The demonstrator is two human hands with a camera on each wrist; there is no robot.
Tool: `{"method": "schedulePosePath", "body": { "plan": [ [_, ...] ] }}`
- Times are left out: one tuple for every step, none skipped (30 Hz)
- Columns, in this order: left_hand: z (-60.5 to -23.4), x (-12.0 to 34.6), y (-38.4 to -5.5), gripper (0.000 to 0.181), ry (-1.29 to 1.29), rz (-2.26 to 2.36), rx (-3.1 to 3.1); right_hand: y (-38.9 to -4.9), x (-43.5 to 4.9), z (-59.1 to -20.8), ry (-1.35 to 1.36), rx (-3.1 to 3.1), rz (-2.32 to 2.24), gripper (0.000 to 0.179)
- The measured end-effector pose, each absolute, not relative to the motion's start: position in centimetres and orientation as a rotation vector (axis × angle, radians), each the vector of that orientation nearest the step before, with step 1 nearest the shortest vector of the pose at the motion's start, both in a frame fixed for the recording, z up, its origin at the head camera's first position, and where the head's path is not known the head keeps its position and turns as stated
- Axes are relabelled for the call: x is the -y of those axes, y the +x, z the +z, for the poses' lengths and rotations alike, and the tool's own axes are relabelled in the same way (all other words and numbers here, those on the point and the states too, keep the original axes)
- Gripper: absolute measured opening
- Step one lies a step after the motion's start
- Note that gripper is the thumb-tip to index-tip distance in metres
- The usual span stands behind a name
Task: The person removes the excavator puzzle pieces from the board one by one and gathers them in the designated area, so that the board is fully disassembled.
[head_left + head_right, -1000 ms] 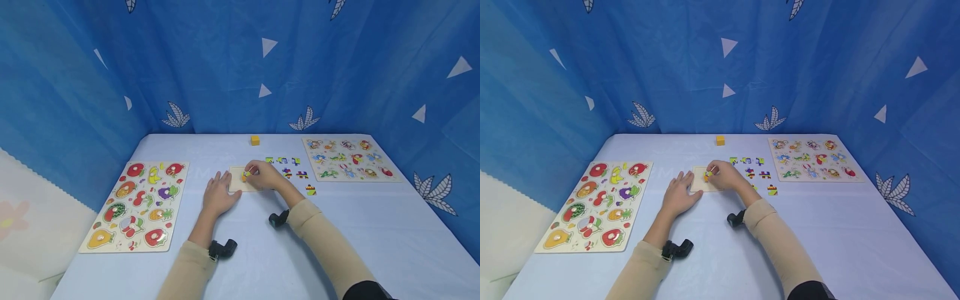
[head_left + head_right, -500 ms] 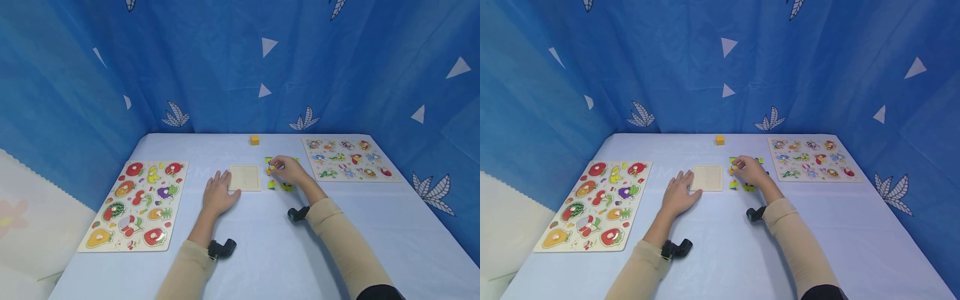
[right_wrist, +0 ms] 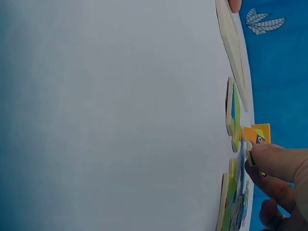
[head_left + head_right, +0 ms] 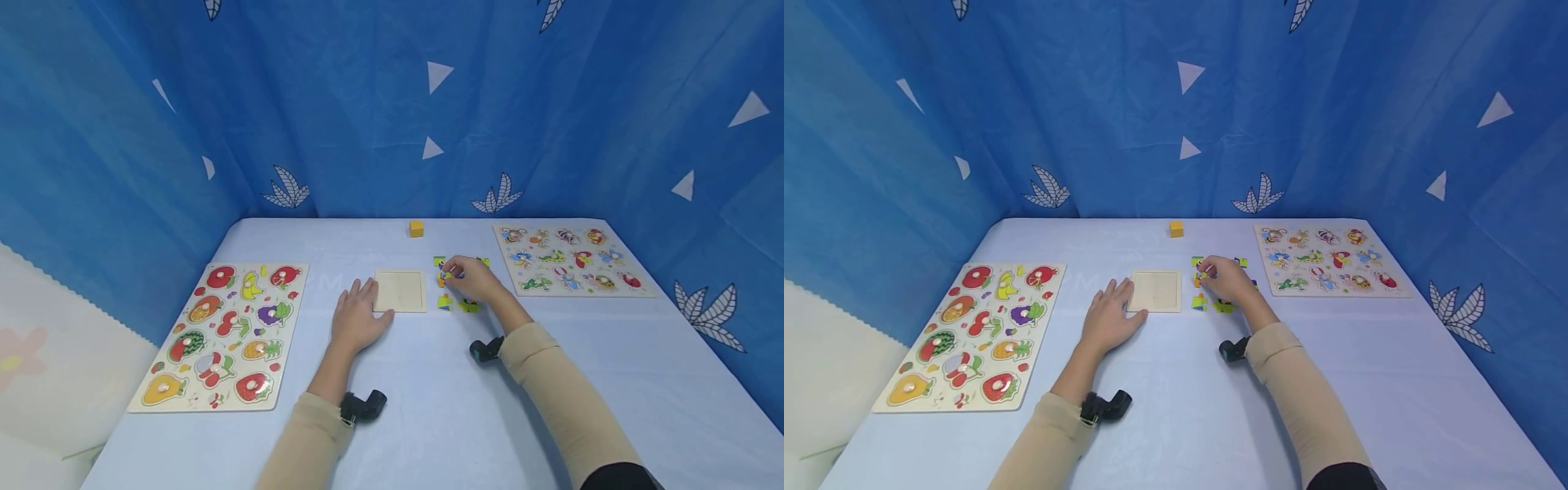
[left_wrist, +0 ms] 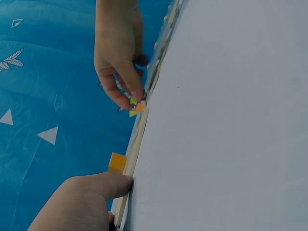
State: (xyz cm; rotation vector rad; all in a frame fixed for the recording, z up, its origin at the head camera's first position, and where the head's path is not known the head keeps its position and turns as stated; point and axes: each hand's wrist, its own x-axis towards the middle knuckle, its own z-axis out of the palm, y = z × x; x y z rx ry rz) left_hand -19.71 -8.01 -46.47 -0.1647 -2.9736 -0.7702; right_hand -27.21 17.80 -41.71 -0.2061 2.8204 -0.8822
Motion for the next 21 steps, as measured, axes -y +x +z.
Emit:
{"method": "schedulePosePath", "body": {
  "plan": [
    [-46.47,8.00,-19.71,0.078,-0.165,-0.770,2.973,-27.17,-17.76,-41.72,-0.198,-2.823,-0.876,0.020],
    [-46.47,8.00,-19.70,0.079,-0.164,-0.772,2.973,-27.15,-17.70,-41.74,-0.194,-2.826,-0.866,0.020],
    [-46.47,7.99,-19.70,0.079,-0.165,-0.773,2.973,-27.13,-17.67,-41.76,-0.188,-2.830,-0.854,0.020],
    [-46.46,7.97,-19.69,0.078,-0.165,-0.774,2.974,-27.12,-17.63,-41.80,-0.183,-2.835,-0.840,0.020],
    [-46.46,7.96,-19.68,0.078,-0.165,-0.778,2.974,-27.11,-17.61,-41.84,-0.179,-2.841,-0.823,0.019],
    [-46.47,7.94,-19.67,0.078,-0.165,-0.781,2.974,-27.10,-17.59,-41.88,-0.180,-2.853,-0.803,0.019],
    [-46.48,7.92,-19.68,0.078,-0.166,-0.784,2.974,-27.09,-17.58,-41.92,-0.185,-2.867,-0.779,0.019],
    [-46.49,7.91,-19.68,0.078,-0.167,-0.786,2.974,-27.08,-17.56,-41.94,-0.193,-2.881,-0.751,0.019],
    [-46.51,7.90,-19.70,0.078,-0.169,-0.787,2.973,-27.07,-17.55,-41.95,-0.202,-2.896,-0.725,0.020],
    [-46.54,7.91,-19.72,0.078,-0.171,-0.787,2.973,-27.06,-17.53,-41.96,-0.215,-2.912,-0.695,0.020],
    [-46.58,7.91,-19.75,0.078,-0.172,-0.788,2.971,-27.06,-17.50,-41.96,-0.225,-2.925,-0.665,0.021],
    [-46.63,7.92,-19.78,0.078,-0.172,-0.783,2.971,-27.04,-17.47,-41.94,-0.237,-2.936,-0.635,0.022],
    [-46.68,7.93,-19.82,0.078,-0.172,-0.776,2.973,-27.02,-17.43,-41.91,-0.243,-2.944,-0.611,0.023],
    [-46.73,7.95,-19.86,0.079,-0.170,-0.769,2.974,-26.98,-17.39,-41.89,-0.248,-2.948,-0.591,0.024],
    [-46.78,7.96,-19.90,0.079,-0.168,-0.761,2.975,-26.95,-17.35,-41.88,-0.254,-2.951,-0.575,0.025],
    [-46.83,7.98,-19.94,0.079,-0.167,-0.754,2.977,-26.92,-17.30,-41.88,-0.257,-2.953,-0.562,0.025],
    [-46.86,7.99,-19.97,0.079,-0.167,-0.750,2.977,-26.87,-17.27,-41.89,-0.258,-2.954,-0.558,0.026],
    [-46.88,8.01,-19.98,0.079,-0.167,-0.746,2.978,-26.82,-17.25,-41.88,-0.267,-2.959,-0.553,0.026],
    [-46.89,8.02,-19.99,0.079,-0.168,-0.747,2.978,-26.76,-17.22,-41.90,-0.271,-2.967,-0.548,0.027],
    [-46.89,8.03,-20.00,0.079,-0.171,-0.747,2.976,-26.68,-17.21,-41.92,-0.277,-2.979,-0.546,0.028],
    [-46.89,8.05,-19.99,0.079,-0.176,-0.750,2.975,-26.58,-17.19,-41.92,-0.283,-2.992,-0.547,0.030]
  ]
}}
